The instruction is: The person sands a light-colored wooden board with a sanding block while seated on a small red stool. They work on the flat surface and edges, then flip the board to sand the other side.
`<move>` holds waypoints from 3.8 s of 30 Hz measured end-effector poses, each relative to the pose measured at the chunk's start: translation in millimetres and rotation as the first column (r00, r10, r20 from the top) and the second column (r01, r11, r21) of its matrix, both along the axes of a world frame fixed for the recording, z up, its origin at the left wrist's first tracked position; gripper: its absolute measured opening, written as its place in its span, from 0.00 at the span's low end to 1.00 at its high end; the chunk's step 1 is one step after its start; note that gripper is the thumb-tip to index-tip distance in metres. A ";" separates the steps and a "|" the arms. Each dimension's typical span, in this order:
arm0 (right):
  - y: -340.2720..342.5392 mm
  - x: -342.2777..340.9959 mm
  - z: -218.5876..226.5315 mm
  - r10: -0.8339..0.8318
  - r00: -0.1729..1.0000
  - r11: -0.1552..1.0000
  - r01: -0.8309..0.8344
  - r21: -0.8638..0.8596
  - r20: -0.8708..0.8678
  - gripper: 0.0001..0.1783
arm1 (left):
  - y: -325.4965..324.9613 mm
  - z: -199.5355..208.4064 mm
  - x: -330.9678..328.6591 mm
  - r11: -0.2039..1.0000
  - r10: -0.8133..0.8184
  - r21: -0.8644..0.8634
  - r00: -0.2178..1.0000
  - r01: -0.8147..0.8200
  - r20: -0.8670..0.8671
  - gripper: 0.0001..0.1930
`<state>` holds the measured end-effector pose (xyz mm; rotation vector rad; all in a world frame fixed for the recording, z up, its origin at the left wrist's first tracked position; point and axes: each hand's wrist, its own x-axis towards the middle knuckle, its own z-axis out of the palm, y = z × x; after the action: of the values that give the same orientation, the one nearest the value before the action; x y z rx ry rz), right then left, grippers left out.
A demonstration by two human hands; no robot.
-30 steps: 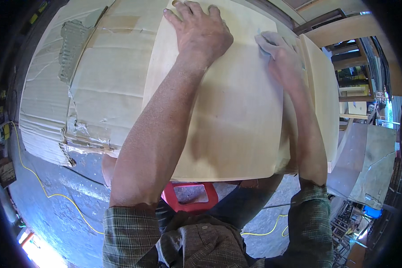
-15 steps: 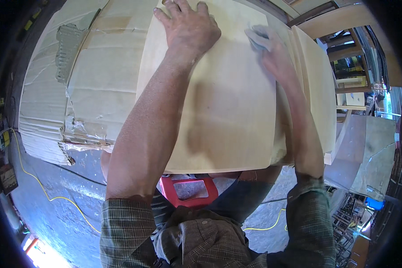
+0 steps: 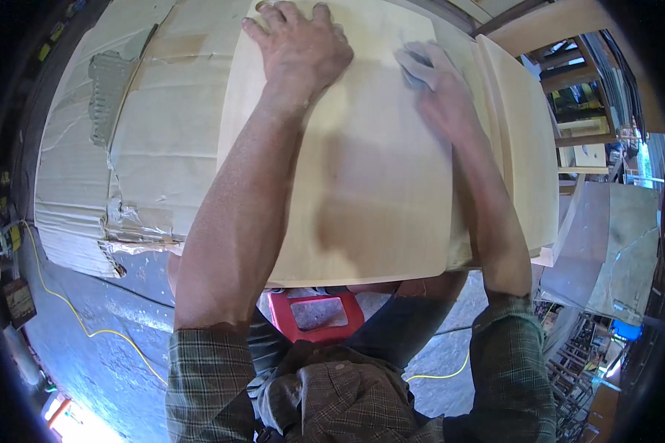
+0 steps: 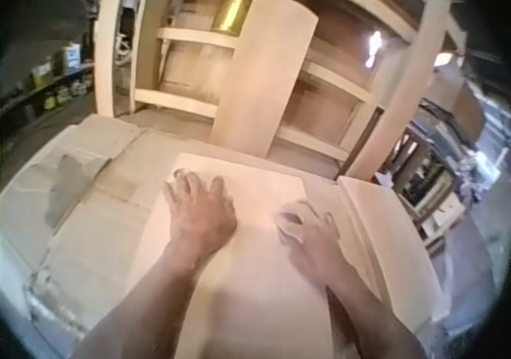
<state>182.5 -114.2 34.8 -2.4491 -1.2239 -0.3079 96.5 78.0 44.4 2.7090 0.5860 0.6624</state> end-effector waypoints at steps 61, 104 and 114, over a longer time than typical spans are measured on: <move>40.2 29.9 8.6 -0.354 0.931 0.924 0.363 -0.118 0.094 0.24 | 6.6 -14.6 8.0 0.999 0.017 0.047 0.996 -0.021 0.086 0.21; 30.7 -41.2 21.3 -0.160 0.956 0.966 0.202 -0.160 0.246 0.20 | 0.4 -2.3 7.0 0.999 -0.013 0.038 0.998 0.016 -0.067 0.23; 26.1 -34.2 14.5 -0.103 0.978 0.985 0.125 -0.116 0.182 0.22 | 6.5 -13.3 8.0 0.998 0.003 0.061 1.000 -0.005 0.031 0.22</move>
<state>148.3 -88.1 49.3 -2.6549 -1.2082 -0.5018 104.5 84.6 31.1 2.7498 0.5730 0.7330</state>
